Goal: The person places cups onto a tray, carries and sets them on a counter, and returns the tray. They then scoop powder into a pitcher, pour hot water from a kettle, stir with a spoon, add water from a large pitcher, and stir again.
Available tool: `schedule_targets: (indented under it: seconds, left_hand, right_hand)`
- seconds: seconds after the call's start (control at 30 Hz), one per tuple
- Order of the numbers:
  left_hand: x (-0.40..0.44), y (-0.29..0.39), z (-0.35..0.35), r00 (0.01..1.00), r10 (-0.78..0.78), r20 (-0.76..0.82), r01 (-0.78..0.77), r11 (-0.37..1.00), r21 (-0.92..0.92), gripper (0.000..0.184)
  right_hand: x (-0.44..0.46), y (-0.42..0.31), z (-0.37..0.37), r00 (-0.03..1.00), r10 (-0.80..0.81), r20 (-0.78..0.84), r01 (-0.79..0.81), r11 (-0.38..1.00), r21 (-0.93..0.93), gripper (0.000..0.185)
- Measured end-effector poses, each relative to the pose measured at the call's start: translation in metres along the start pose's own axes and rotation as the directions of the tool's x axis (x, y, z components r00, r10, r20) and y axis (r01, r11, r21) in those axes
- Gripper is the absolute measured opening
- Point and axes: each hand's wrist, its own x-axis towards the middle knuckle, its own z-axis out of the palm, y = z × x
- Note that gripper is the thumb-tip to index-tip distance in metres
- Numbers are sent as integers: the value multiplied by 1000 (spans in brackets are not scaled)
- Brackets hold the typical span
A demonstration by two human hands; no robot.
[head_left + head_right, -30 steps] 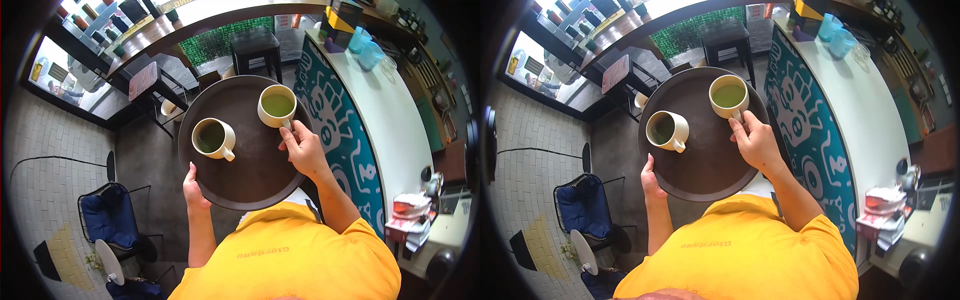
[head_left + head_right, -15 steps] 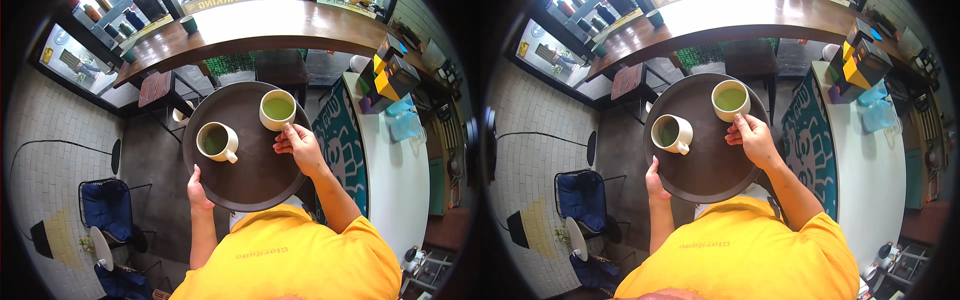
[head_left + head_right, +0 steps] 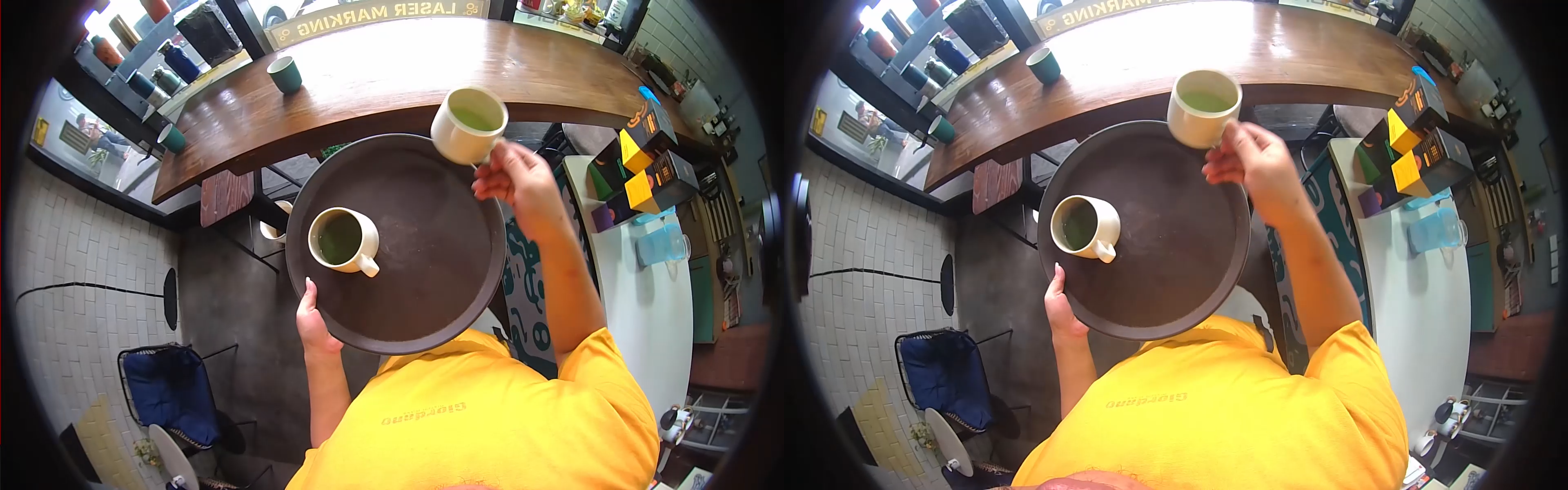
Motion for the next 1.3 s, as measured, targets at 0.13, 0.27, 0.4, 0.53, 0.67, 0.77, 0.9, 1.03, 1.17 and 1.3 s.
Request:
schedule_targets:
  seconds: [0.13, 0.27, 0.4, 0.53, 0.67, 0.77, 0.9, 1.03, 1.17, 1.3]
  left_hand:
    - [19, 18, 9, 1000, -9, -8, 10, 1000, 20, 48]
    - [29, 25, 14, 999, 24, -34, -24, 1000, 3, 47]
    - [29, 20, 27, 986, 121, -115, -118, 992, 39, 45]
    - [32, 12, 36, 977, 182, -114, -179, 983, 40, 44]
    - [35, 4, 47, 963, 228, -143, -226, 974, 31, 43]
    - [30, -5, 61, 947, 270, -177, -267, 963, 38, 42]
    - [22, -14, 72, 936, 298, -185, -295, 954, 49, 42]
    - [22, -24, 75, 913, 346, -217, -339, 938, 69, 42]
    - [18, -33, 87, 902, 358, -240, -354, 933, 60, 41]
    - [17, -37, 90, 894, 362, -265, -356, 932, 75, 41]
  right_hand:
    - [66, -18, -21, 995, -85, -50, 86, 996, 12, 32]
    - [144, -18, -53, 985, -136, -110, 132, 990, -49, 31]
    - [210, -10, -92, 975, -158, -153, 137, 981, -141, 31]
    - [260, -2, -124, 978, -113, -177, 86, 984, -156, 32]
    - [293, 4, -152, 980, -69, -188, 27, 975, -219, 29]
    - [314, 8, -170, 982, -62, -178, 18, 970, -244, 29]
    - [327, 8, -183, 986, -47, -159, 7, 970, -242, 29]
    - [339, 11, -191, 987, -28, -157, -13, 967, -254, 28]
    - [348, 15, -195, 986, -31, -163, -8, 972, -233, 28]
    - [356, 15, -201, 989, -24, -149, -10, 976, -219, 28]
